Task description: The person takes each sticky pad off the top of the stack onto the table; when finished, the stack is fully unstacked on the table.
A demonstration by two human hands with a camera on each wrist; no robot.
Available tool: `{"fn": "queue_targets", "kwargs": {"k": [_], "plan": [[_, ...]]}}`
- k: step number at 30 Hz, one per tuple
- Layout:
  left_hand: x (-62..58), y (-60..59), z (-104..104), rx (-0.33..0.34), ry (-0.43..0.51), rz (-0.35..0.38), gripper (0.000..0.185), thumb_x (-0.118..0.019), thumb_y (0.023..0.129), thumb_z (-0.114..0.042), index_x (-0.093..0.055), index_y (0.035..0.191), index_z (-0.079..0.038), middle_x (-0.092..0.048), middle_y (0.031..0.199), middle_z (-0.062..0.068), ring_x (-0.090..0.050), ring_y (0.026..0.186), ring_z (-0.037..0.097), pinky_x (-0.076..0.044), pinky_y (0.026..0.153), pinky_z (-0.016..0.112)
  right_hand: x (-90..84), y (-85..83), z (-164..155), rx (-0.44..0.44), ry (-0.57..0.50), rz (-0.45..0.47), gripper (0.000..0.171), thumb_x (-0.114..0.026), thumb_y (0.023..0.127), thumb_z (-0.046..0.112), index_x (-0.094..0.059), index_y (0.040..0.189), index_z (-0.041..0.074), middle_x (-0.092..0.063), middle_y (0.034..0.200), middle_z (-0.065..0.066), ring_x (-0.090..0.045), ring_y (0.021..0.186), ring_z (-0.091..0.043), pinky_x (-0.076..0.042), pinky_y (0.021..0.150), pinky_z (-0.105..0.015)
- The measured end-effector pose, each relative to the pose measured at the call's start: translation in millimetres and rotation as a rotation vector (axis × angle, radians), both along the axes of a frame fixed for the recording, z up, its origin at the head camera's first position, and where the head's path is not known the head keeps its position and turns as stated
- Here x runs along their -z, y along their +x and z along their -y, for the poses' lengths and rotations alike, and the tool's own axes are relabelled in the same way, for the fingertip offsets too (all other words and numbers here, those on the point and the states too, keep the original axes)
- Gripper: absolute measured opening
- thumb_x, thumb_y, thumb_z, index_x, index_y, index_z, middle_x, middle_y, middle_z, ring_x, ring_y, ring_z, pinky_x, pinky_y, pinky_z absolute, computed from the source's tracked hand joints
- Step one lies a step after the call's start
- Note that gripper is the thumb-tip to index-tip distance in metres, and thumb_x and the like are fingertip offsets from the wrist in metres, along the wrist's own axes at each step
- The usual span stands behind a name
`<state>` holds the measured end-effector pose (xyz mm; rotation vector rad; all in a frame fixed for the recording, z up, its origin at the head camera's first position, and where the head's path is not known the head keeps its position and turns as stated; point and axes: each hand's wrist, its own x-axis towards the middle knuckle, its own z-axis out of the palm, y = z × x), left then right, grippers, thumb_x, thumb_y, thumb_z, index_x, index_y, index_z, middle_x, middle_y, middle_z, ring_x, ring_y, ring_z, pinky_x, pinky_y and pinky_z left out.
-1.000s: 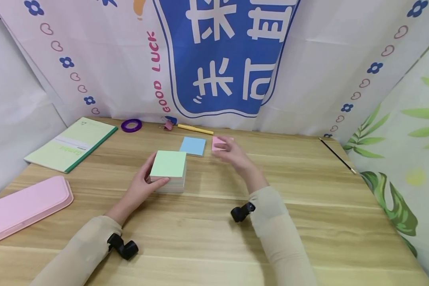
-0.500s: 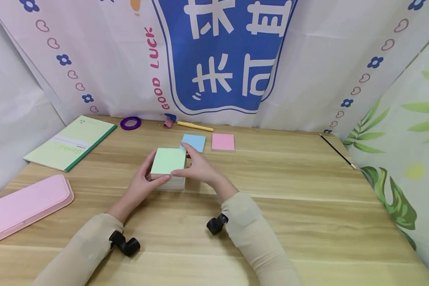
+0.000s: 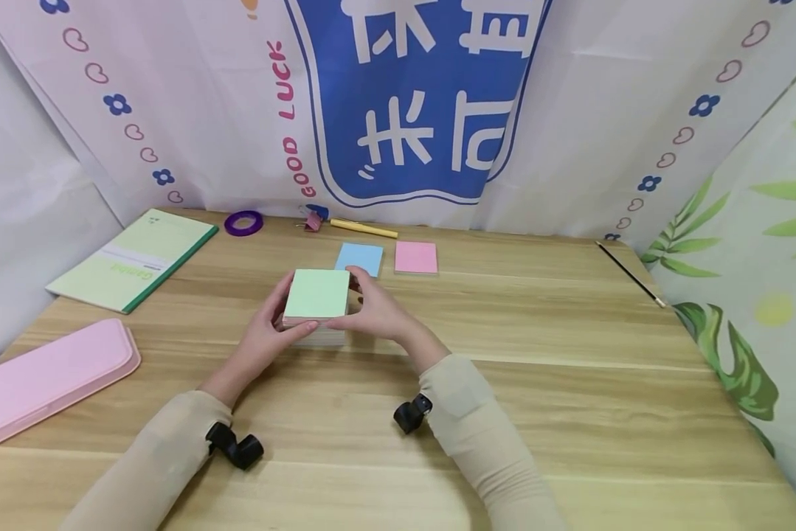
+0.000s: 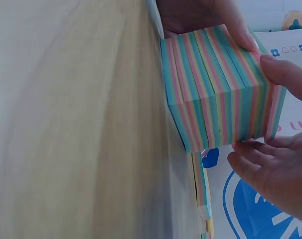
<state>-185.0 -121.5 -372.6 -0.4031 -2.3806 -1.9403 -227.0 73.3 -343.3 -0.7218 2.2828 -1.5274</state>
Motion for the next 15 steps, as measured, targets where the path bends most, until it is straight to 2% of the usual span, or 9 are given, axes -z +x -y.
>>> {"fn": "queue_targets", "kwargs": {"k": [3,7,11,13,15], "plan": [[3.2,-2.7,-0.2,0.010,0.008,0.006,0.082,-0.066,0.076,-0.009,-0.013,0.139,-0.011,-0.021,0.138,0.013,-0.024,0.122,0.024,-0.026,0.096,0.036,7.8,-6.0,-9.8,0.014,-0.064,0.042,0.086,-0.071,0.070,0.006,-0.014,0.136,0.005,-0.034,0.128,-0.015,-0.036,0.115,-0.024,-0.032,0.092,-0.032],[16.2,-10.6,3.1,0.011,0.007,0.002,0.084,-0.068,0.075,-0.016,-0.013,0.139,-0.017,-0.021,0.138,0.010,-0.024,0.122,0.021,-0.025,0.097,0.033,8.7,-8.6,-26.3,0.020,-0.267,0.199,0.085,-0.063,0.071,-0.010,-0.014,0.137,0.013,-0.042,0.121,-0.020,-0.049,0.102,-0.026,-0.040,0.085,-0.037],[24.3,-14.6,5.3,0.003,-0.005,-0.009,0.085,-0.068,0.075,-0.021,-0.014,0.139,-0.022,-0.021,0.138,0.006,-0.024,0.123,0.018,-0.026,0.096,0.030,5.3,-7.7,-46.6,0.034,-0.453,0.371,0.087,-0.051,0.072,-0.020,-0.010,0.138,0.020,-0.045,0.115,-0.024,-0.055,0.090,-0.025,-0.035,0.086,-0.048],[24.4,-14.3,5.6,0.004,-0.004,-0.004,0.085,-0.068,0.075,-0.021,-0.013,0.139,-0.021,-0.020,0.139,0.006,-0.024,0.123,0.018,-0.026,0.096,0.030,3.8,-6.9,-58.9,0.052,-0.503,0.424,0.088,-0.046,0.073,-0.022,-0.007,0.139,0.021,-0.045,0.113,-0.022,-0.056,0.088,-0.023,-0.028,0.090,-0.052],[24.6,-14.3,6.0,-0.001,-0.010,0.008,0.085,-0.068,0.075,-0.021,-0.013,0.139,-0.021,-0.020,0.139,0.005,-0.023,0.123,0.017,-0.026,0.096,0.030,4.1,-7.0,-72.1,0.075,-0.541,0.449,0.087,-0.042,0.074,-0.022,-0.004,0.139,0.021,-0.044,0.113,-0.019,-0.055,0.089,-0.022,-0.026,0.092,-0.050]]}}
